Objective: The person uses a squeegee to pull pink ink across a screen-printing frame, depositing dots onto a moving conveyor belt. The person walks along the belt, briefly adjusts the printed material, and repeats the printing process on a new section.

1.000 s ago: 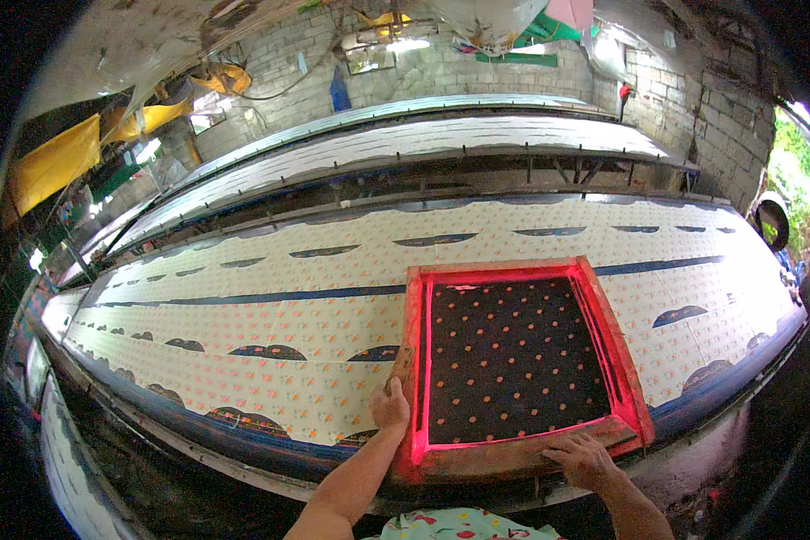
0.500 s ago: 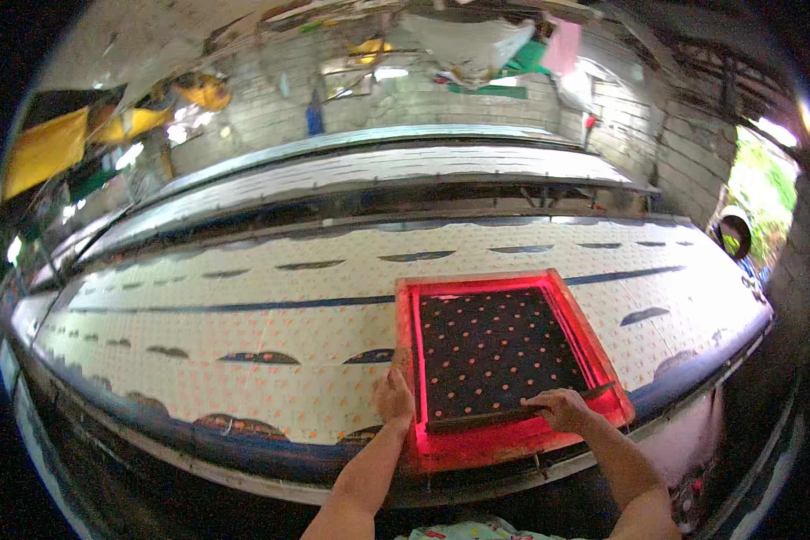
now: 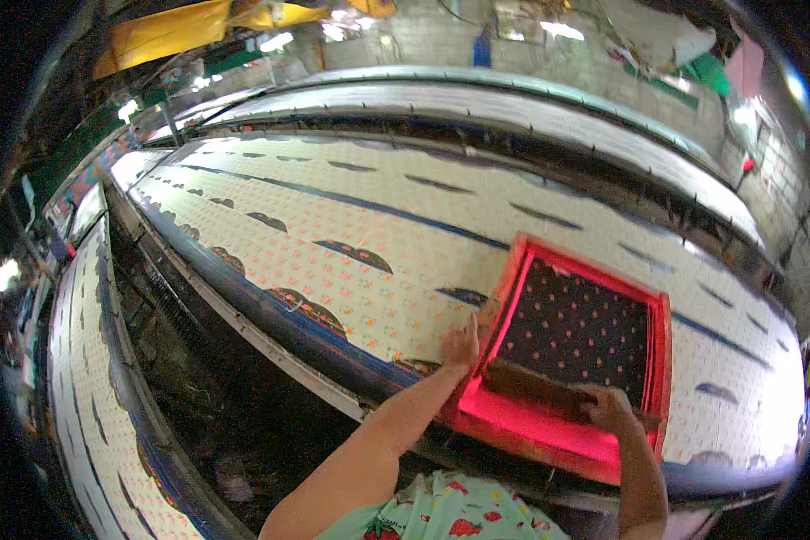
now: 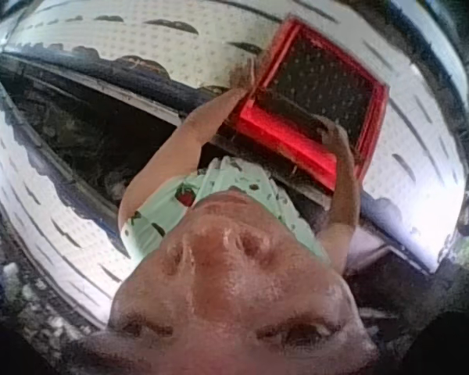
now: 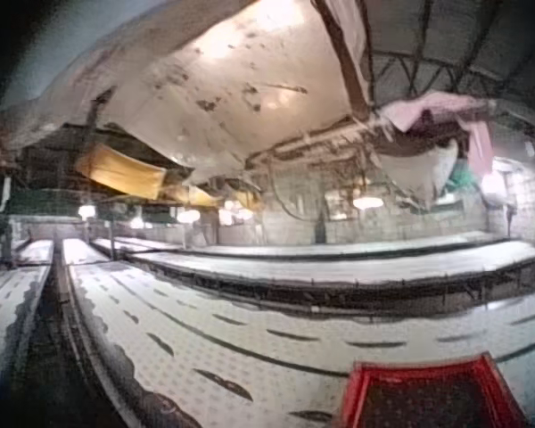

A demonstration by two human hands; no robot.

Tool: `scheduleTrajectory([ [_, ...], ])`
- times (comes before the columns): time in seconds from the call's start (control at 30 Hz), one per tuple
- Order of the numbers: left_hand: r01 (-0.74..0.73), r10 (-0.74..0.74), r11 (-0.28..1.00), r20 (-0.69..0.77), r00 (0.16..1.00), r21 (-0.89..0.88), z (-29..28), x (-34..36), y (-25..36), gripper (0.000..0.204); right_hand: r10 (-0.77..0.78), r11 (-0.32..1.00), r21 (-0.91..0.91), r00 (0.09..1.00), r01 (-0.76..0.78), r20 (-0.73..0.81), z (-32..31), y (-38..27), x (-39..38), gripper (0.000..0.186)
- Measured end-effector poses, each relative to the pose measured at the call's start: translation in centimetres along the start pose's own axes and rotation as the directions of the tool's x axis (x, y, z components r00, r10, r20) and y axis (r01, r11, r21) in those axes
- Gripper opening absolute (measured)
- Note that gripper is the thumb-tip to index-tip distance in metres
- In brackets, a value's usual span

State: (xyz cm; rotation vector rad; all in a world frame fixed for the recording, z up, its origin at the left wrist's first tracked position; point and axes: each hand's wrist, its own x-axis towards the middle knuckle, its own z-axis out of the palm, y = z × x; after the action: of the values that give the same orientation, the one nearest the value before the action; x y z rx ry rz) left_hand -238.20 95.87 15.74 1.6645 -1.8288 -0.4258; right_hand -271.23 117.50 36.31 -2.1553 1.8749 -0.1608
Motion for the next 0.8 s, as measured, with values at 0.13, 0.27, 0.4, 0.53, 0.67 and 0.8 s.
scheduleTrajectory([
  [0.13, 0.079, -0.075, 0.993, 0.049, 0.996, -0.090, 2.4, 1.3, -5.4, 0.067, -0.160, 0.987, -0.021, 0.987, 0.160, 0.015, 3.2, 3.2, 4.9, 0.051],
  [0.27, 0.101, -0.162, 0.886, -0.097, 0.982, -0.453, -1.2, 1.6, -2.5, 0.083, -0.096, 0.981, 0.179, 0.989, 0.074, 0.113, 3.9, 3.5, 4.7, 0.049],
  [0.4, 0.121, -0.173, 0.777, -0.025, 0.985, -0.618, -4.0, 1.2, 0.3, 0.093, 0.017, 0.971, 0.228, 0.973, -0.070, 0.228, 2.7, 1.7, 4.2, 0.053],
  [0.53, 0.119, -0.174, 0.758, -0.022, 0.985, -0.641, -2.8, 1.1, -0.5, 0.093, 0.005, 0.960, 0.268, 0.967, -0.075, 0.255, 3.5, 2.4, 4.4, 0.051],
  [0.67, 0.145, -0.157, 0.779, 0.034, 0.987, -0.610, -3.2, 0.6, 0.0, 0.095, -0.014, 0.929, 0.352, 0.942, -0.112, 0.336, 5.0, 3.5, 5.3, 0.049],
  [0.8, 0.072, -0.082, 0.793, 0.011, 0.997, -0.605, -2.7, 1.0, 0.7, 0.097, -0.049, 0.886, 0.439, 0.912, -0.148, 0.406, 6.3, 6.9, 6.4, 0.045],
])
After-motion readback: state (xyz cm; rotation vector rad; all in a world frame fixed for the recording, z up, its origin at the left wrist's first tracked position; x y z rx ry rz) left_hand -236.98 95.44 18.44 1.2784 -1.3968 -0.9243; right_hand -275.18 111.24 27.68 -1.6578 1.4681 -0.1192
